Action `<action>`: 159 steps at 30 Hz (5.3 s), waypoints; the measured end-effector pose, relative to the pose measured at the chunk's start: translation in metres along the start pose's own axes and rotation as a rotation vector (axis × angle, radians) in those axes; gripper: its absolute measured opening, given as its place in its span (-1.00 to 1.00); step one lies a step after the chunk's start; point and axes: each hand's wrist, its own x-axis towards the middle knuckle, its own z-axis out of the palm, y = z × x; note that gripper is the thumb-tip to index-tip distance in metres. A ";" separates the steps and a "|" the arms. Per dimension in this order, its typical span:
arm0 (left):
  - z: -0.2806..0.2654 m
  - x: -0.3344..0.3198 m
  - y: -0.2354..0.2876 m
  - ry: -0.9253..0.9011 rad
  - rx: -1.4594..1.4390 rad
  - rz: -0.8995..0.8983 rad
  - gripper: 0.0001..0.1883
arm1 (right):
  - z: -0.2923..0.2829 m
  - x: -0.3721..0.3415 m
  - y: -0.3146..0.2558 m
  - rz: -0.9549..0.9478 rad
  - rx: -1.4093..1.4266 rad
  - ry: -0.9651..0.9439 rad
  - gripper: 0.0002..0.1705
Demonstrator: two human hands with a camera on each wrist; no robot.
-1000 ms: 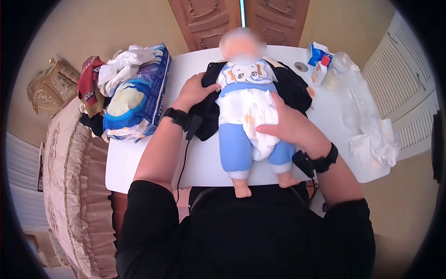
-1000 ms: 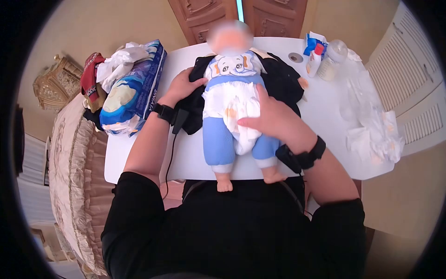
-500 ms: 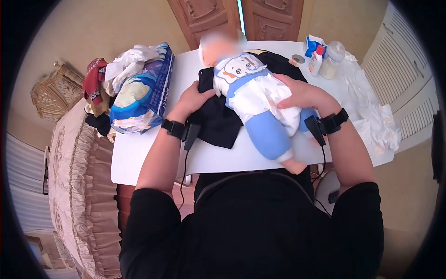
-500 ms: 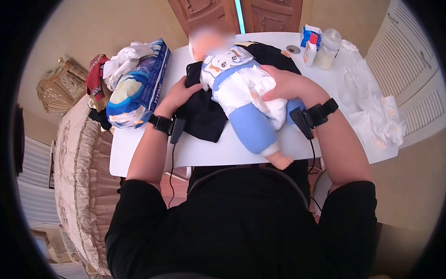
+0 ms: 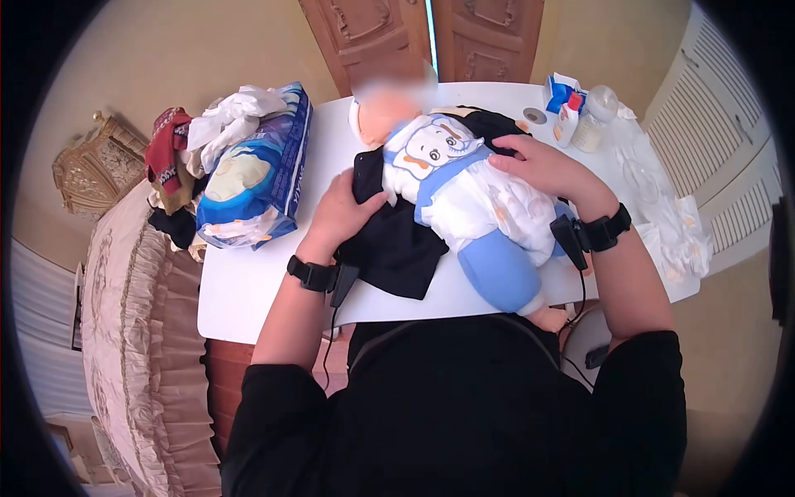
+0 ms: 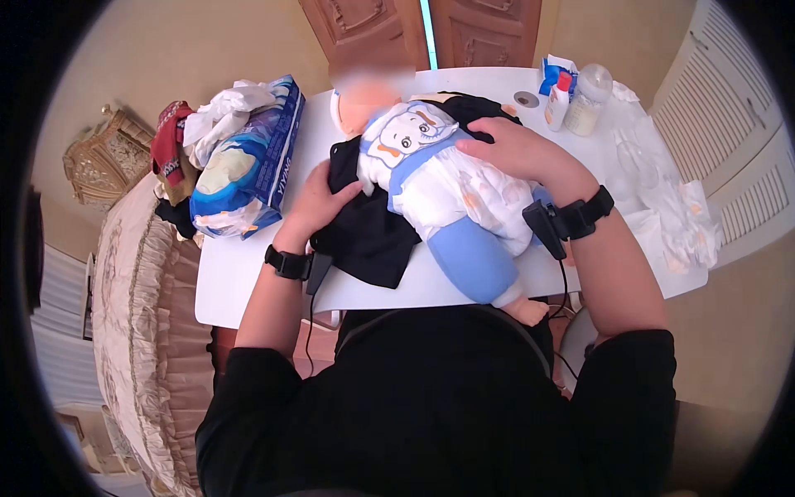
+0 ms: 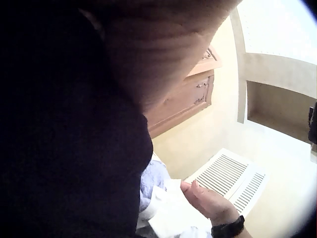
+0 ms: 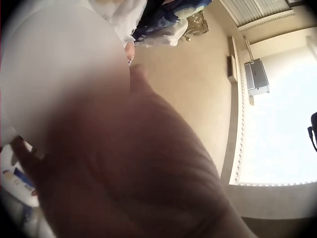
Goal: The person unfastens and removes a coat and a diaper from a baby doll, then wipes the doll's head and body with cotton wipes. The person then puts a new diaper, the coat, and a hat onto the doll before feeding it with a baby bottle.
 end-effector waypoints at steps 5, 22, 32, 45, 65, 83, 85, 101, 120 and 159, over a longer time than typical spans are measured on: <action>-0.006 -0.009 0.036 0.640 0.515 0.347 -0.31 | 0.013 -0.003 0.007 -0.192 -0.094 0.003 -0.28; 0.040 -0.033 0.051 -0.113 -0.298 0.323 -0.73 | 0.046 -0.026 -0.022 -0.696 -0.241 0.510 -0.68; 0.046 -0.028 0.031 -0.336 -0.666 0.206 -0.79 | 0.083 -0.037 -0.044 -0.788 -0.559 0.370 -0.92; 0.047 -0.026 0.027 -0.335 -0.760 0.305 -0.85 | 0.076 -0.026 -0.054 -0.865 -0.598 0.274 -0.90; 0.006 -0.018 0.015 0.145 0.036 -0.137 -0.30 | 0.080 0.073 -0.077 -0.921 -0.587 0.319 -0.64; -0.005 -0.034 -0.009 0.139 -0.245 -0.186 -0.66 | 0.103 0.134 -0.105 -0.873 -0.795 -0.058 -0.57; -0.006 -0.045 0.001 0.182 -0.148 -0.096 -0.66 | 0.105 0.136 -0.101 -0.922 -0.763 -0.030 -0.56; -0.011 -0.079 -0.007 0.426 0.091 0.018 -0.73 | 0.086 0.124 -0.102 -0.856 -0.565 0.050 -0.49; -0.014 -0.080 -0.032 0.110 0.172 -0.088 -0.83 | 0.073 0.117 -0.097 -0.932 -0.363 0.072 -0.55; -0.054 -0.054 -0.023 0.206 -0.410 -0.056 -0.83 | 0.059 0.103 -0.097 -0.819 -0.045 0.022 -0.36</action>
